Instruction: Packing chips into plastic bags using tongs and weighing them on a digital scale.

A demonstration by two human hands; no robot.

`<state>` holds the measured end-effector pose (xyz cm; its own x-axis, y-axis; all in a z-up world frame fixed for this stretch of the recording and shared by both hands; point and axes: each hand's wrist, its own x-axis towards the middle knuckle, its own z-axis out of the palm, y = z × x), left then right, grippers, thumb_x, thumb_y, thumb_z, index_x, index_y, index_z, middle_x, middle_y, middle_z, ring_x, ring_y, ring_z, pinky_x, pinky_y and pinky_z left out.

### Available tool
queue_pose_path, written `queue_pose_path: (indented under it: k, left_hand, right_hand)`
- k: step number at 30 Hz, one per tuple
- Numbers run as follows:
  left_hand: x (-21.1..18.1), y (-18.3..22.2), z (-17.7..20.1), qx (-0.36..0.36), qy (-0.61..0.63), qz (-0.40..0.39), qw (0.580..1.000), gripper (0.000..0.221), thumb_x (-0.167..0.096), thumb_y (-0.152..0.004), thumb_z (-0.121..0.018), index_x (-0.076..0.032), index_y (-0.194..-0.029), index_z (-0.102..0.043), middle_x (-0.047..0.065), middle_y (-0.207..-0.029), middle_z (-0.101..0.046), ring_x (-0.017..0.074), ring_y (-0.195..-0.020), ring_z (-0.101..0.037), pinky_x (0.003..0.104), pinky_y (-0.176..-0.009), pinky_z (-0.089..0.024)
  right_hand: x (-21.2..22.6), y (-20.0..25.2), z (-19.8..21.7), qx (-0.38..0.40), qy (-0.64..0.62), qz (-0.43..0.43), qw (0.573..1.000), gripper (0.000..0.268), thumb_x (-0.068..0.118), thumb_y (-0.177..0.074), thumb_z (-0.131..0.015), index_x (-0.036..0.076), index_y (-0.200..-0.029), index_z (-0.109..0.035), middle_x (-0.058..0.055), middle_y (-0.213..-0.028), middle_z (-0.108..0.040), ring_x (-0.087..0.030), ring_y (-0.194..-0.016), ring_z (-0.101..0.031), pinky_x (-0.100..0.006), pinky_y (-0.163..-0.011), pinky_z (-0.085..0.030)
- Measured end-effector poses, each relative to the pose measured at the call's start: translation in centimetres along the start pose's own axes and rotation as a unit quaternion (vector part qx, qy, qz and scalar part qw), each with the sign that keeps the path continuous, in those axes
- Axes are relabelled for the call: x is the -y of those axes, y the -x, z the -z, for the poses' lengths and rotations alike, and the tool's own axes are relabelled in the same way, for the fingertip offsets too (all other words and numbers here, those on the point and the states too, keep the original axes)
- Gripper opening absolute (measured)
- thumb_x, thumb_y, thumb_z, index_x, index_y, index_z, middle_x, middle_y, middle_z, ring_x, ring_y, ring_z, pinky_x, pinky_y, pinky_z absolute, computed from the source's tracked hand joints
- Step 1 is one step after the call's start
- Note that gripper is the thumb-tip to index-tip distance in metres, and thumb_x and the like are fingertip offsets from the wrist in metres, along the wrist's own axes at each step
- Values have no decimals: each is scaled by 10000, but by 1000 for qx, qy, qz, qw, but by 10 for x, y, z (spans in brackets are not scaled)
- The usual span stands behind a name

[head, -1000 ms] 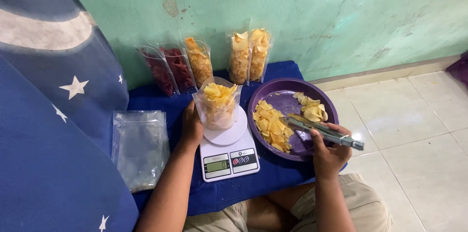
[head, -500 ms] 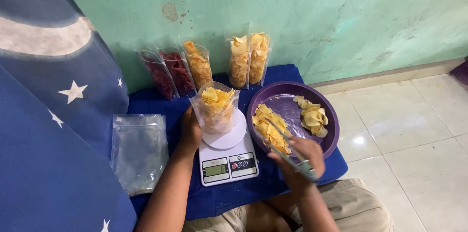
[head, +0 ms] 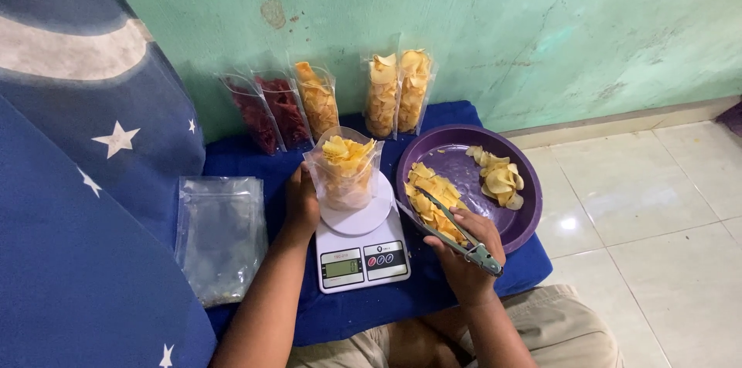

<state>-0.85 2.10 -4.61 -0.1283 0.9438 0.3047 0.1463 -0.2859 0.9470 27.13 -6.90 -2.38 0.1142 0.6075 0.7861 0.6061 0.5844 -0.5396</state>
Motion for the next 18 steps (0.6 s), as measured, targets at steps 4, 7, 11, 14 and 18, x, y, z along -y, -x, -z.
queue_pose_path:
  k: [4, 7, 11, 14, 18]
  left_hand:
    - [7, 2, -1, -16, 22, 17, 999, 844, -651, -1003, -254, 41, -1382, -556, 243, -1302, -677, 323, -1157, -670, 363, -1004, -490]
    - [15, 2, -1, -13, 42, 55, 997, 861, -699, -964, -283, 38, -1290, -586, 214, -1163, -694, 275, -1018, -662, 364, -947, -498]
    - [20, 2, 0, -10, 12, 31, 999, 797, -682, -985, -290, 24, -1145, -622, 170, -984, -691, 229, -859, -630, 344, -815, -499]
    - [23, 2, 0, -16, 17, 20, 1000, 765, -670, -997, -309, 18, -1093, -627, 146, -929, -687, 201, -807, -604, 327, -779, -493]
    - [19, 3, 0, -19, 11, 36, 999, 802, -712, -968, -304, 2, -1120, -635, 141, -979, -698, 201, -858, -611, 327, -827, -488]
  right_hand:
    - [0, 5, 0, -3, -19, 2, 1000, 596, 305, -728, -905, 73, -1178, -591, -124, -1132, -718, -250, -1042, -719, -370, -947, -586]
    - [3, 3, 1, 4, -27, 1, 1000, 596, 290, -696, -926, 87, -1158, -609, -121, -1144, -728, -242, -1052, -728, -360, -962, -595]
    - [6, 0, 2, 10, -24, 10, 1000, 562, 296, -728, -907, 89, -1156, -605, -120, -1148, -725, -240, -1042, -729, -355, -950, -600]
    - [3, 3, 0, 7, -31, 1, 999, 565, 277, -736, -905, 96, -1180, -606, -114, -1171, -717, -239, -1071, -722, -354, -968, -600]
    - [2, 4, 0, 11, -31, -4, 999, 573, 272, -732, -904, 93, -1183, -600, -113, -1168, -719, -247, -1073, -721, -360, -969, -594]
